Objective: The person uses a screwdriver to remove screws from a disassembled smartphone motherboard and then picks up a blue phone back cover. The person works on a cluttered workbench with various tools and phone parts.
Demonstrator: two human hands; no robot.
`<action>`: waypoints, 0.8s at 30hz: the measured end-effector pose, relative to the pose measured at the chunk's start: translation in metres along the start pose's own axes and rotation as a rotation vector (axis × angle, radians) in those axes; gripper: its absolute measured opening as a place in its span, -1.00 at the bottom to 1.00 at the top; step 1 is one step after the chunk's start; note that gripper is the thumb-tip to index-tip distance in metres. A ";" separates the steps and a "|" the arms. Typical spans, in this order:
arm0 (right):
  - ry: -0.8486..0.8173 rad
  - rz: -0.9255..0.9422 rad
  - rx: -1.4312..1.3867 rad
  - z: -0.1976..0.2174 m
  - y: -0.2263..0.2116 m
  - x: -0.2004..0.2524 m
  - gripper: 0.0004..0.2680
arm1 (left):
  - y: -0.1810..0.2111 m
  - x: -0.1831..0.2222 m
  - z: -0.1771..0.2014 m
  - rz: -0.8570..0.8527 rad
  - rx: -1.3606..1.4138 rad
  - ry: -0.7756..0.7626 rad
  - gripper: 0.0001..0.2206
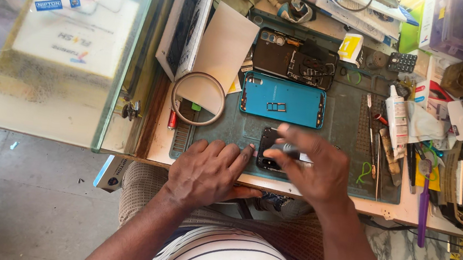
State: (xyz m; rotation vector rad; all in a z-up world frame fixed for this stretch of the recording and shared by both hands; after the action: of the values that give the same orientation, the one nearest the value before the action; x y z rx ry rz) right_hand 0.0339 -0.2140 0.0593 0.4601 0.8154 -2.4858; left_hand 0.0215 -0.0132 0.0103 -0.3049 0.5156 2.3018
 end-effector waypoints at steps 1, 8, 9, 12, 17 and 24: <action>-0.052 0.006 -0.086 0.003 -0.002 0.000 -0.59 | 0.001 0.000 0.000 0.007 0.013 -0.013 -0.23; -0.089 -0.035 -0.179 0.004 -0.007 -0.001 -0.61 | 0.001 -0.002 0.001 0.024 0.027 0.008 -0.24; -0.060 -0.033 -0.160 0.004 -0.007 -0.002 -0.60 | 0.002 -0.002 0.001 0.017 0.028 0.024 -0.24; -0.151 -0.040 -0.303 0.000 -0.010 0.002 -0.65 | 0.002 0.002 0.003 0.012 0.022 0.037 -0.24; -0.087 -0.148 0.139 0.003 0.006 0.004 -0.69 | 0.003 0.001 0.004 0.019 0.061 0.070 -0.21; 0.044 -0.032 -0.096 0.014 0.015 0.019 -0.66 | 0.006 0.001 0.003 0.031 0.062 0.058 -0.24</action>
State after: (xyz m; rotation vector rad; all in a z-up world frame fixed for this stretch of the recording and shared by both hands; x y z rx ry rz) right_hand 0.0240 -0.2397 0.0549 0.4731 0.9625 -2.4603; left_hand 0.0167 -0.0152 0.0141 -0.3363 0.6236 2.3073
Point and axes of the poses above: each hand's wrist, its own x-axis away from the middle knuckle, its own z-axis out of the back of the hand, y = z × x, the point moved 3 cm from there along -x, towards the middle knuckle, and after that the axes turned 5 degrees about x, right-handed, at the moved point
